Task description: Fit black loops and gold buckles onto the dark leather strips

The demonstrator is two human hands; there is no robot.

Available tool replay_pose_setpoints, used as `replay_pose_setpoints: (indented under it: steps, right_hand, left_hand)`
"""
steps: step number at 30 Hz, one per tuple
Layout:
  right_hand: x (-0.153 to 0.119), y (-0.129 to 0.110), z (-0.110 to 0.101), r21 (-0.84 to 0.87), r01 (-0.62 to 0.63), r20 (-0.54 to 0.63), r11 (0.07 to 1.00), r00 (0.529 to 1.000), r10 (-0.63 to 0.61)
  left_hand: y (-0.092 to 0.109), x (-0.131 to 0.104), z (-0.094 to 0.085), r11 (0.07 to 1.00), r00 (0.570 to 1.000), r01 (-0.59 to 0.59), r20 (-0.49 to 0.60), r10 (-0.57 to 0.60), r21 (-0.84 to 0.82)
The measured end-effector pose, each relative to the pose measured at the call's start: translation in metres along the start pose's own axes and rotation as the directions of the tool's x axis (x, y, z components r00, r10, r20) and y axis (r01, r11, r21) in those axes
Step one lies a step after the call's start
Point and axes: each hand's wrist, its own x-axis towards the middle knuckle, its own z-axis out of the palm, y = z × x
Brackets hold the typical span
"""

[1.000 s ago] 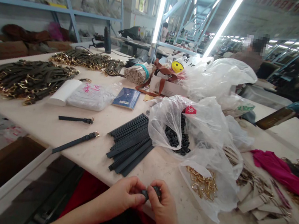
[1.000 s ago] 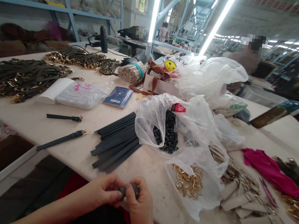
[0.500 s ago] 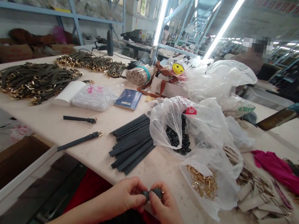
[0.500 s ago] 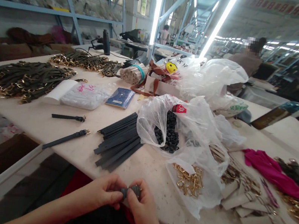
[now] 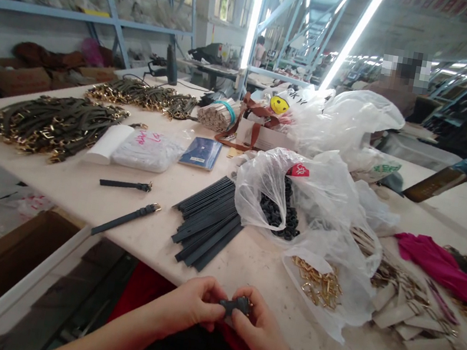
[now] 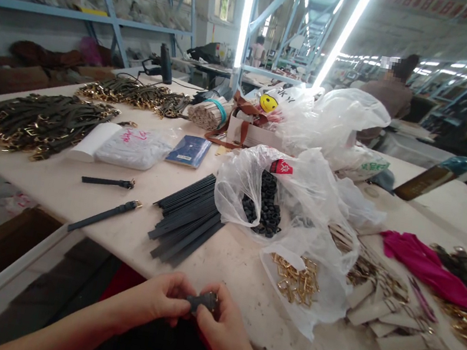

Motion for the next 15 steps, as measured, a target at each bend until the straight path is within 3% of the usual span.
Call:
replay_pose_setpoints:
  steps: [4, 9, 15]
  right_hand:
    - [0.001, 0.008, 0.011, 0.098, -0.034, -0.097, 0.995, 0.994, 0.043]
    - [0.003, 0.023, 0.025, 0.131, 0.022, -0.212, 0.991, 0.977, 0.007]
    - [0.001, 0.007, 0.005, -0.103, 0.053, -0.023, 0.993, 0.998, -0.056]
  left_hand:
    - [0.005, -0.003, 0.001, 0.999, 1.0, -0.014, 0.018, 0.015, -0.038]
    - [0.003, 0.002, 0.003, 0.999, 0.999, 0.006, -0.043, -0.007, -0.04]
    - [0.0, 0.001, -0.005, 0.998, 1.0, -0.005, 0.013, 0.005, 0.057]
